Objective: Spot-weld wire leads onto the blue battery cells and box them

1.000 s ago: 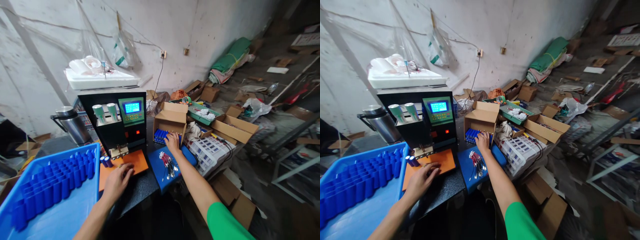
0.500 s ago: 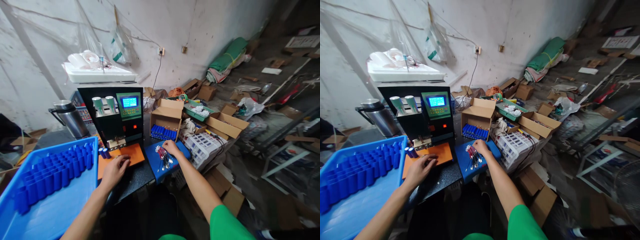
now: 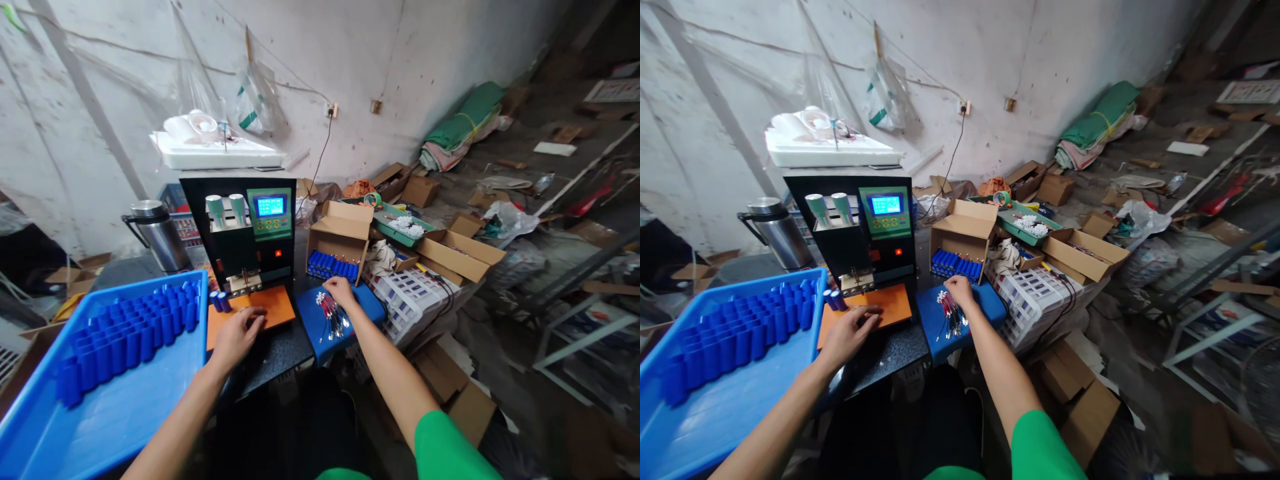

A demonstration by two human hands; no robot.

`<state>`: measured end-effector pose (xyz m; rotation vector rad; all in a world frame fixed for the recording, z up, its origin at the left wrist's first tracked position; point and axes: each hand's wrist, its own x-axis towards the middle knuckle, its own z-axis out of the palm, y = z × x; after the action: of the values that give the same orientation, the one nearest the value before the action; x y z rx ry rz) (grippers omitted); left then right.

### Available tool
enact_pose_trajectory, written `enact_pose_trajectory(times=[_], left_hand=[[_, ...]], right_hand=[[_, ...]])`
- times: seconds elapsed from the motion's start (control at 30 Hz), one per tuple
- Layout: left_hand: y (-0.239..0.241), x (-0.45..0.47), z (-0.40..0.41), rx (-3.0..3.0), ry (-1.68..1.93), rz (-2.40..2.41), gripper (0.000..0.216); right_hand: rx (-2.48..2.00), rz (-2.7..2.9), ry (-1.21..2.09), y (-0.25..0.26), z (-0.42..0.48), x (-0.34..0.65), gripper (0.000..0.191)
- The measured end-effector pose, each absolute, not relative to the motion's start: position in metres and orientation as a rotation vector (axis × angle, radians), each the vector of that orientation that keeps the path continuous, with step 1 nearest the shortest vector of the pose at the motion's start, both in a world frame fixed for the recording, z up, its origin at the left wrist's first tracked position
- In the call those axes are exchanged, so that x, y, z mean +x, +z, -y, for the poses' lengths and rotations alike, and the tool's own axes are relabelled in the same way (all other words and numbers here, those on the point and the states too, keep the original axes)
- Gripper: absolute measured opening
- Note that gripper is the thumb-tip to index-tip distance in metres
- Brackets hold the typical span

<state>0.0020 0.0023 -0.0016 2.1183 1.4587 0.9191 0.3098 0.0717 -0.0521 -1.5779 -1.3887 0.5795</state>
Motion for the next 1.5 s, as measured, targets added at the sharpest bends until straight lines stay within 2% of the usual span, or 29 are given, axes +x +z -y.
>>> enact_pose_trajectory(times=[0.27, 0.47, 0.8, 1.07, 1.33, 1.5], left_hand=[[-0.009, 0.002, -0.004, 2.022, 1.007, -1.391, 0.039], [-0.002, 0.009, 0.010, 1.925, 1.188, -1.250, 0.036], [-0.011, 0.005, 0.014, 1.884, 1.115, -1.278, 0.029], [-0.009, 0.005, 0.012, 1.836, 1.146, -1.328, 0.026], [-0.012, 0.008, 0.012, 1.796, 1.167, -1.310, 0.025], [-0.002, 0.010, 0.023, 1.802, 1.171, -1.444, 0.023]], right_hand=[[-1.040, 0.959, 0.877, 0.004, -0.052, 0.300, 0.025], [-0.790, 0.774, 1.135, 0.019, -0.036, 0.233, 0.029], [-0.848, 0.682, 1.200, -0.010, -0.017, 0.126, 0.032], [-0.899, 0.781, 1.195, -0.012, -0.017, 0.131, 0.036], [-0.883, 1.194, 1.349, -0.018, -0.008, 0.148, 0.031], [-0.936, 1.152, 1.321, -0.020, -0.006, 0.151, 0.028]])
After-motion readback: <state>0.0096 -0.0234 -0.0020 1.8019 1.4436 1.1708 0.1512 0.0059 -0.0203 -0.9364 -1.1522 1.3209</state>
